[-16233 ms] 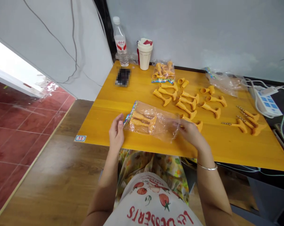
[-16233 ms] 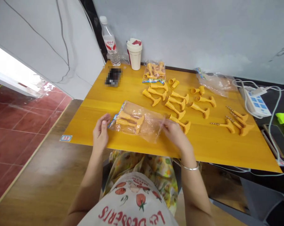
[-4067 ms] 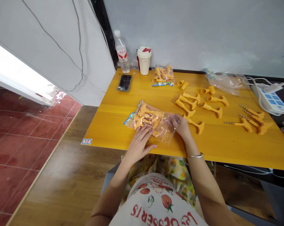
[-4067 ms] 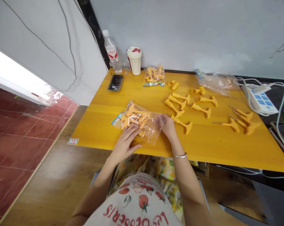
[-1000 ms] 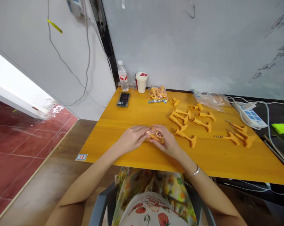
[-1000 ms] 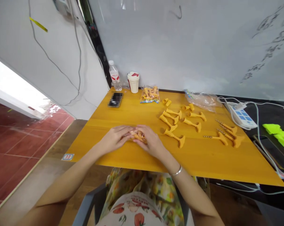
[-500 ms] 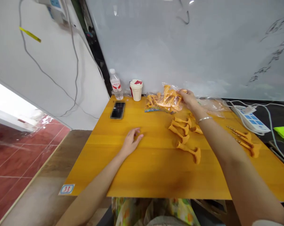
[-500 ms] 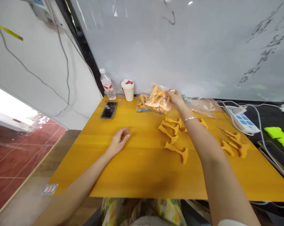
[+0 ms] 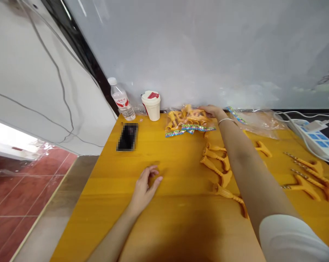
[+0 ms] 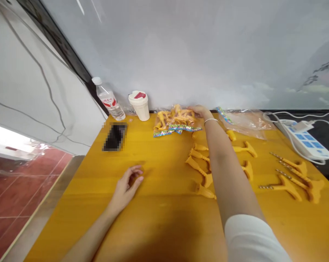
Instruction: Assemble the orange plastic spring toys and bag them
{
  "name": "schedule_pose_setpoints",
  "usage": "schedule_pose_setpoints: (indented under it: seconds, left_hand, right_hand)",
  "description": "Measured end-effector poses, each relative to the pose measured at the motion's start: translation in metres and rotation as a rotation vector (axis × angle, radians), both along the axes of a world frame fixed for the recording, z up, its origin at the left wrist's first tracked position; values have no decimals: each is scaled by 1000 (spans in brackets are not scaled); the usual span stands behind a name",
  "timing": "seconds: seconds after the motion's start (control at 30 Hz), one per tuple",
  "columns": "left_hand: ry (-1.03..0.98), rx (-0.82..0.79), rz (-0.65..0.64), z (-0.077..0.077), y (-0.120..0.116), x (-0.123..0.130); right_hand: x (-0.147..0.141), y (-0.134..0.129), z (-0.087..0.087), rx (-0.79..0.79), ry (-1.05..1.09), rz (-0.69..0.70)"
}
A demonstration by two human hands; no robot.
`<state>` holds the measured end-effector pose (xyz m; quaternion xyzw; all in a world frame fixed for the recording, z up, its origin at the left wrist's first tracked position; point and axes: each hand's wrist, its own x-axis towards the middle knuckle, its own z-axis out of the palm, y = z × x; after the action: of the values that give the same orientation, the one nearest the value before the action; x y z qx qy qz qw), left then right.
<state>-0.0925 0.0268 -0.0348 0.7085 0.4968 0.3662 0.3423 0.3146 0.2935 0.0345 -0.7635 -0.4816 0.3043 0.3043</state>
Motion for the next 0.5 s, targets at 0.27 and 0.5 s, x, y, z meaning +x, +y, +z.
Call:
schedule_pose_setpoints:
  seconds: [0.27, 0.5]
  left_hand:
    - [-4, -1, 18, 6, 2, -1]
    - [-6, 8, 14, 4, 3, 2]
  right_hand:
    - [23, -34, -4, 99, -205, -184]
    - [39, -180, -16, 282, -330, 104]
